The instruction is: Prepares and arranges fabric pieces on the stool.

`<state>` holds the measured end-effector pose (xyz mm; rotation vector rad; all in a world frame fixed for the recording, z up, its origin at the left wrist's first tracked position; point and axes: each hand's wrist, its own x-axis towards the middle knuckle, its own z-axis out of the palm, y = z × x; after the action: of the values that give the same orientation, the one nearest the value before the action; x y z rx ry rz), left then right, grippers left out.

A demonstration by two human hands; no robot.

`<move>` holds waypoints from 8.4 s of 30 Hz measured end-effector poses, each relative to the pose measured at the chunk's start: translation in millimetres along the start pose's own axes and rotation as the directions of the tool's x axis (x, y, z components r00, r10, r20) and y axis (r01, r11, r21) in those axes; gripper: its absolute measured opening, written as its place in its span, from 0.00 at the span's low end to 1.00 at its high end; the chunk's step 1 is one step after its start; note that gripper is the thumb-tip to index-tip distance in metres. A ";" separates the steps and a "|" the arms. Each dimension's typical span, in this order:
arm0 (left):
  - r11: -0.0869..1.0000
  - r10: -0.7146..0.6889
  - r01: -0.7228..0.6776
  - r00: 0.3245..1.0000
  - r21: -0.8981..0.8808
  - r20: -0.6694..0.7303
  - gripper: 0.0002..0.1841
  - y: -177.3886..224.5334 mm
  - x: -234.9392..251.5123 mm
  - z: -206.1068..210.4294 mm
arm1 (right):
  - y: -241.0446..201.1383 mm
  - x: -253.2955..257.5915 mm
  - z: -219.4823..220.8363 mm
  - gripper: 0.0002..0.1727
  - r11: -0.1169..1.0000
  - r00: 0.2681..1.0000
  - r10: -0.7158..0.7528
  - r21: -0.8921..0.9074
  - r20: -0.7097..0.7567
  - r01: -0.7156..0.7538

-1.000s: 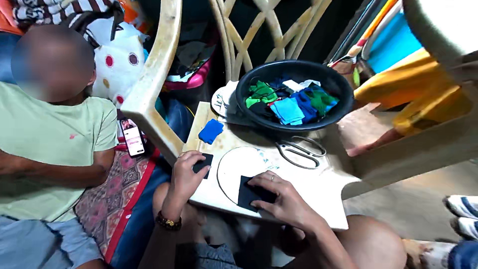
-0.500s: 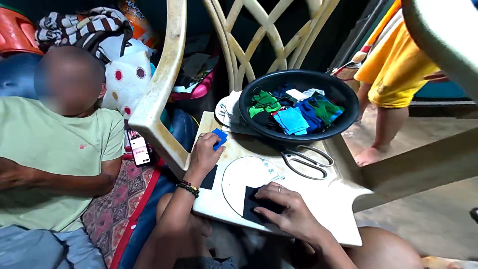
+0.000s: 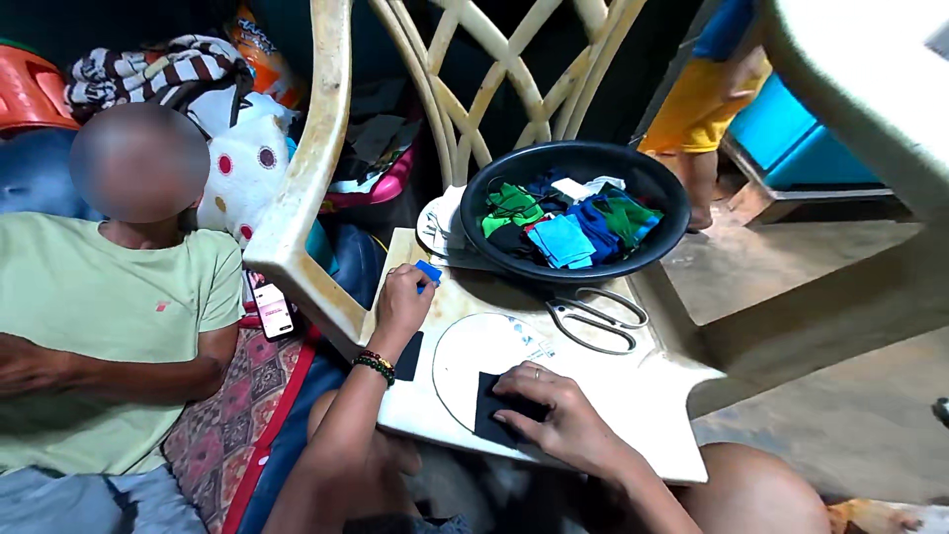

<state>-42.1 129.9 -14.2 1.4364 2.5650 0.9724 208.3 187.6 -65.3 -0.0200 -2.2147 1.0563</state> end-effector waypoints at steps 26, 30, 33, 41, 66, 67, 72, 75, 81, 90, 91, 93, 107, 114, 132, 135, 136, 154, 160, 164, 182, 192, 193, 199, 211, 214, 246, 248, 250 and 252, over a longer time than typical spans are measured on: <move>0.992 -0.125 0.125 0.992 -0.012 0.030 0.16 6.7 -0.5 3.1 | -1.7 -1.4 0.6 0.11 0.999 1.000 -0.018 -0.031 0.000 0.018; 0.984 -0.167 0.165 0.986 0.071 0.020 0.08 18.0 0.8 7.7 | -1.6 -0.9 0.6 0.11 1.000 1.000 -0.014 -0.022 -0.005 0.014; 0.988 -0.155 0.156 0.987 0.009 -0.029 0.06 13.3 0.9 10.7 | -1.0 -0.4 0.2 0.10 1.000 1.000 -0.017 -0.020 0.000 0.017; 0.820 -0.410 0.329 0.909 -0.468 -0.079 0.08 -1.0 7.0 1.8 | -1.1 0.3 -0.6 0.11 1.000 1.000 -0.012 -0.021 0.012 0.012; 0.763 0.043 -0.071 0.997 -0.642 -0.060 0.26 70.6 -137.8 -5.6 | -37.3 6.4 -6.1 0.27 0.301 0.873 0.371 0.848 0.317 -0.436; 0.691 -0.012 0.068 0.997 -0.720 0.082 0.29 68.5 -137.8 -10.1 | -37.6 6.5 -6.2 0.28 0.294 0.870 0.362 0.845 0.335 -0.447; 0.516 -0.073 0.302 0.948 -0.801 0.310 0.26 65.7 -142.1 -17.1 | -41.8 10.0 -6.8 0.30 0.318 0.835 0.386 0.793 0.392 -0.520; 0.540 -0.137 0.297 0.954 -0.787 0.266 0.22 68.3 -145.4 -16.4 | -39.9 9.0 -8.6 0.26 0.387 0.850 0.349 0.766 0.394 -0.514; 0.593 -0.221 0.172 0.974 -0.786 0.047 0.14 66.2 -154.6 -8.4 | -41.5 11.0 -14.5 0.26 0.621 0.848 0.473 0.592 0.240 -0.514; 0.526 -0.284 0.299 0.944 -0.796 0.166 0.13 67.5 -163.9 -4.6 | -24.6 6.3 1.1 0.16 0.866 0.910 0.400 0.367 -0.106 -0.338; 0.543 -0.286 0.303 0.944 -0.783 0.166 0.13 67.6 -164.4 -2.6 | -22.0 5.9 2.7 0.16 0.889 0.920 0.377 0.322 -0.108 -0.326; 0.595 -0.297 0.305 0.943 -0.743 0.150 0.13 67.4 -164.1 1.8 | -17.5 5.5 4.6 0.17 0.926 0.936 0.334 0.227 -0.111 -0.303; 0.696 -0.314 0.284 0.946 -0.660 0.076 0.13 67.4 -160.2 7.9 | -11.3 7.8 7.6 0.16 0.969 0.957 0.246 0.043 -0.152 -0.242; 0.557 -0.311 0.248 0.947 -0.793 0.078 0.11 65.9 -147.4 -9.3 | -14.7 12.5 5.8 0.18 0.962 0.944 0.227 0.204 -0.239 -0.180; 0.754 -0.259 0.234 0.965 -0.614 0.050 0.11 60.4 -166.9 13.6 | -8.2 8.9 6.0 0.18 0.965 0.960 0.260 0.000 -0.103 -0.261; 0.756 -0.266 0.235 0.963 -0.611 0.041 0.11 60.7 -166.7 14.3 | -7.0 9.3 7.8 0.18 0.969 0.963 0.243 -0.006 -0.116 -0.245; 0.759 -0.265 0.230 0.964 -0.610 0.033 0.11 60.7 -166.8 14.4 | -6.8 9.3 8.2 0.18 0.970 0.964 0.239 -0.010 -0.116 -0.242; 0.926 -0.044 0.008 0.995 -0.378 -0.088 0.10 36.3 -176.3 4.2 | -7.4 11.2 11.1 0.18 0.966 0.962 0.245 -0.052 -0.121 -0.253; 0.973 0.041 -0.065 0.993 -0.223 -0.112 0.11 36.4 -176.0 9.1 | -7.4 10.9 11.1 0.18 0.966 0.962 0.248 -0.045 -0.117 -0.254; 0.978 0.043 -0.066 0.992 -0.199 -0.118 0.11 37.6 -176.5 11.9 | -6.8 10.7 10.8 0.19 0.967 0.962 0.246 -0.038 -0.121 -0.252; 0.942 -0.043 0.009 0.995 -0.334 -0.094 0.11 36.7 -175.8 8.2 | -6.2 9.7 12.5 0.19 0.963 0.957 0.261 -0.035 -0.128 -0.268; 0.988 0.102 -0.117 0.983 -0.096 -0.152 0.12 40.3 -180.6 17.4 | -5.6 10.3 13.1 0.19 0.964 0.959 0.254 -0.042 -0.129 -0.261; 0.990 0.100 -0.114 0.984 -0.085 -0.147 0.12 40.7 -180.6 17.4 | -6.0 10.5 13.2 0.19 0.964 0.958 0.256 -0.043 -0.129 -0.263; 0.992 0.093 -0.104 0.986 -0.072 -0.141 0.12 41.6 -180.2 17.9 | -6.5 11.3 13.0 0.18 0.962 0.955 0.260 -0.047 -0.141 -0.269; 0.994 0.084 -0.091 0.990 -0.057 -0.116 0.13 43.4 -180.1 16.6 | -2.8 1.9 -16.6 0.15 0.981 0.909 0.159 -0.043 -0.386 -0.190; 0.994 0.084 -0.092 0.989 -0.062 -0.120 0.13 43.4 -179.7 16.9 | -3.0 1.2 -22.8 0.17 0.982 0.960 0.175 -0.038 -0.220 -0.187; 0.990 0.029 -0.047 0.991 -0.131 -0.134 0.10 29.0 -152.0 -14.7 | -16.5 6.6 12.1 0.17 0.993 0.994 0.054 -0.108 0.091 -0.044; 0.996 0.013 -0.024 0.992 -0.084 -0.127 0.10 15.8 -138.5 -23.7 | -17.6 6.6 12.0 0.21 0.993 0.994 0.070 -0.105 0.090 -0.060; 0.998 0.032 -0.035 0.998 -0.057 -0.057 0.10 3.1 -130.2 -31.4 | -17.7 7.6 11.7 0.23 0.992 0.992 0.083 -0.102 0.093 -0.074; 0.995 0.095 -0.094 0.995 -0.039 0.040 0.10 -4.7 -125.4 -40.1 | -17.8 7.2 11.3 0.23 0.991 0.991 0.093 -0.101 0.093 -0.084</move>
<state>12.6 10.0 -16.4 1.5642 2.4572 0.9852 200.8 170.0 -53.9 -0.1129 -2.3705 1.0161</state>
